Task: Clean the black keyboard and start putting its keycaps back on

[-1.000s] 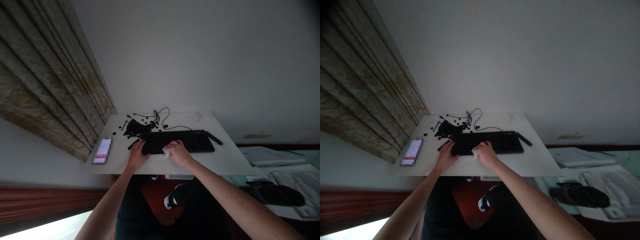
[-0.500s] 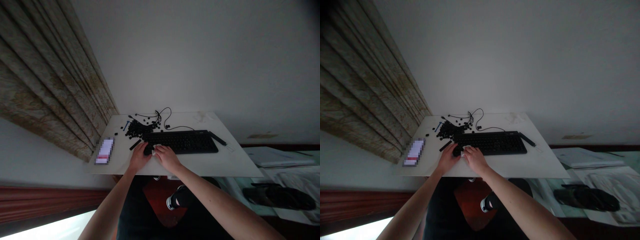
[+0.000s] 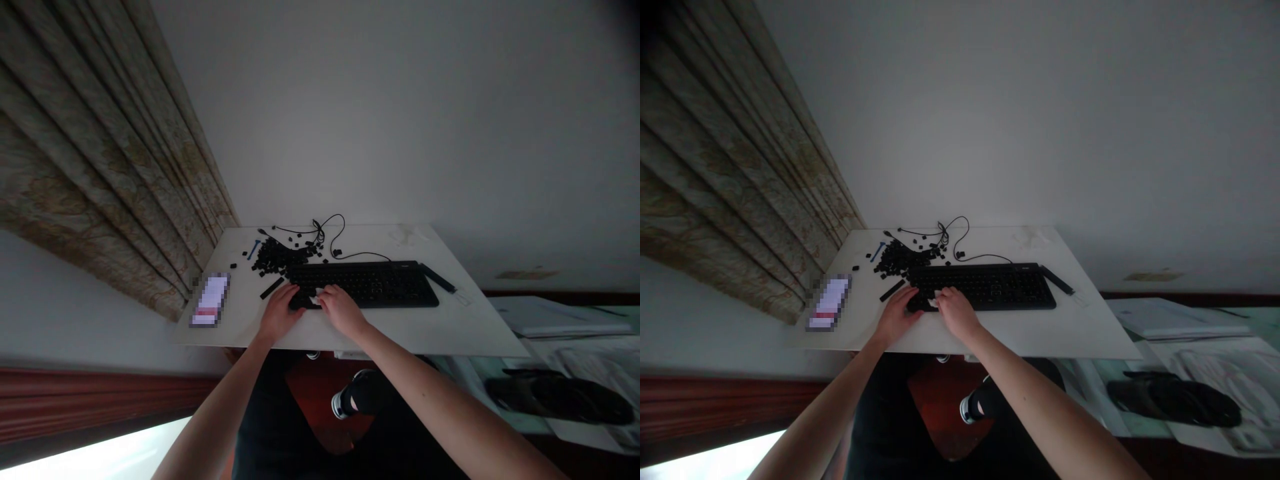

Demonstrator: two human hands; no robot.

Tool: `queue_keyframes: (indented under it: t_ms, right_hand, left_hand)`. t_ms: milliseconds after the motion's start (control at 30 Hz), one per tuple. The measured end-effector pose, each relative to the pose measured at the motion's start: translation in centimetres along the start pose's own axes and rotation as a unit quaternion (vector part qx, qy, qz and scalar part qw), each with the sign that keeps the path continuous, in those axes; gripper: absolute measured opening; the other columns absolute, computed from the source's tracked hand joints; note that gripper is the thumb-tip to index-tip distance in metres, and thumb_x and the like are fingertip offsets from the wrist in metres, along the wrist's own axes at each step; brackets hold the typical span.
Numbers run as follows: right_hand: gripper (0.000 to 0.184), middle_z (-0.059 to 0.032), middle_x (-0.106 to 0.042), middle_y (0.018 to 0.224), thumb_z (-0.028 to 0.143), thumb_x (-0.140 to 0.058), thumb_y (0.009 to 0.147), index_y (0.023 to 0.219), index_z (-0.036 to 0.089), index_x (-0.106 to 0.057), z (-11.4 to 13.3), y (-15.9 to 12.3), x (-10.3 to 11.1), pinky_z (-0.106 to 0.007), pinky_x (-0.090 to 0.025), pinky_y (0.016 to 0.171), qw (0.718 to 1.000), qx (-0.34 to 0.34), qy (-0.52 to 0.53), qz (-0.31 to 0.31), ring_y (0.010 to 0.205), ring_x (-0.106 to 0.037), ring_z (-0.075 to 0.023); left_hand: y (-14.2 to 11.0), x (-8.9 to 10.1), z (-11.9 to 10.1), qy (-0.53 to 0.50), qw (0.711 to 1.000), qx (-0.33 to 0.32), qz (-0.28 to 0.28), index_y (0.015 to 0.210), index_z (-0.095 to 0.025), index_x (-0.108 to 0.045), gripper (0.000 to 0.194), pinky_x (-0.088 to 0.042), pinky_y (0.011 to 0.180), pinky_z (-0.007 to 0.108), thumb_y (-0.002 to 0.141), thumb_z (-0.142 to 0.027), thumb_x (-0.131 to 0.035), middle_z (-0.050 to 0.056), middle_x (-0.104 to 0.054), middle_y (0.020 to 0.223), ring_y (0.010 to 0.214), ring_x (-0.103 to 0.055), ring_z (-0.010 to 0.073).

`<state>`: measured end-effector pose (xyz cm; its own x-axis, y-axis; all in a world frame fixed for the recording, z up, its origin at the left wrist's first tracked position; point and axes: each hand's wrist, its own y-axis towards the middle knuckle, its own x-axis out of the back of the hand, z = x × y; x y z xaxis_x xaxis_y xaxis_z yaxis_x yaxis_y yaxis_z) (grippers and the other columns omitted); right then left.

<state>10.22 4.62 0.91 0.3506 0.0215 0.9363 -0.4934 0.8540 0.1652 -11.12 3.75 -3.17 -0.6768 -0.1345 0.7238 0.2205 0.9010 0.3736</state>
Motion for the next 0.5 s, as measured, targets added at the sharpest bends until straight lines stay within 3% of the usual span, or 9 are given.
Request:
queue_keyframes:
  t_ms: [133,267,367,500]
  right_hand:
    - [0.018,-0.0073,-0.066,0.089,0.014,-0.056,0.095,0.086,0.017,-0.072,-1.4,-0.1,1.0,-0.031,-0.046,0.084,0.998,-0.037,0.057,-0.005,0.088,-0.061,-0.0199]
    - [0.008,-0.0041,-0.065,0.09,0.02,-0.065,0.092,0.086,0.019,-0.071,-0.1,1.4,-0.3,-0.028,-0.046,0.08,0.987,-0.064,0.139,-0.052,0.086,-0.062,-0.0167]
    - [0.011,-0.0043,-0.064,0.091,0.026,-0.066,0.092,0.084,0.02,-0.071,0.7,1.9,-1.1,-0.027,-0.045,0.079,0.988,-0.068,0.128,-0.051,0.088,-0.062,-0.0177]
    - [0.014,-0.0041,-0.063,0.089,0.03,-0.065,0.092,0.083,0.02,-0.071,-0.9,1.3,0.0,-0.026,-0.042,0.072,0.99,-0.115,0.08,-0.006,0.079,-0.061,-0.0166]
  left_hand:
    - [0.1,-0.1,0.1,0.003,1.0,-0.009,-0.005,0.129,-0.024,-0.061,0.053,-0.045,0.112,0.048,0.078,-0.022,-0.072,0.008,-0.062,0.135,0.129,-0.055,0.0273]
    - [0.1,0.0,0.3,0.003,1.0,-0.012,-0.004,0.13,-0.023,-0.061,0.053,-0.046,0.112,0.047,0.078,-0.024,-0.073,0.009,-0.062,0.135,0.129,-0.056,0.0274]
    - [0.1,0.0,0.5,0.001,1.0,-0.011,0.001,0.129,-0.022,-0.061,0.052,-0.046,0.111,0.047,0.078,-0.025,-0.073,0.009,-0.062,0.135,0.128,-0.056,0.0272]
    - [0.1,0.0,0.5,-0.003,1.0,-0.012,-0.004,0.126,-0.023,-0.063,0.049,-0.046,0.111,0.047,0.078,-0.024,-0.074,0.009,-0.064,0.132,0.126,-0.058,0.0266]
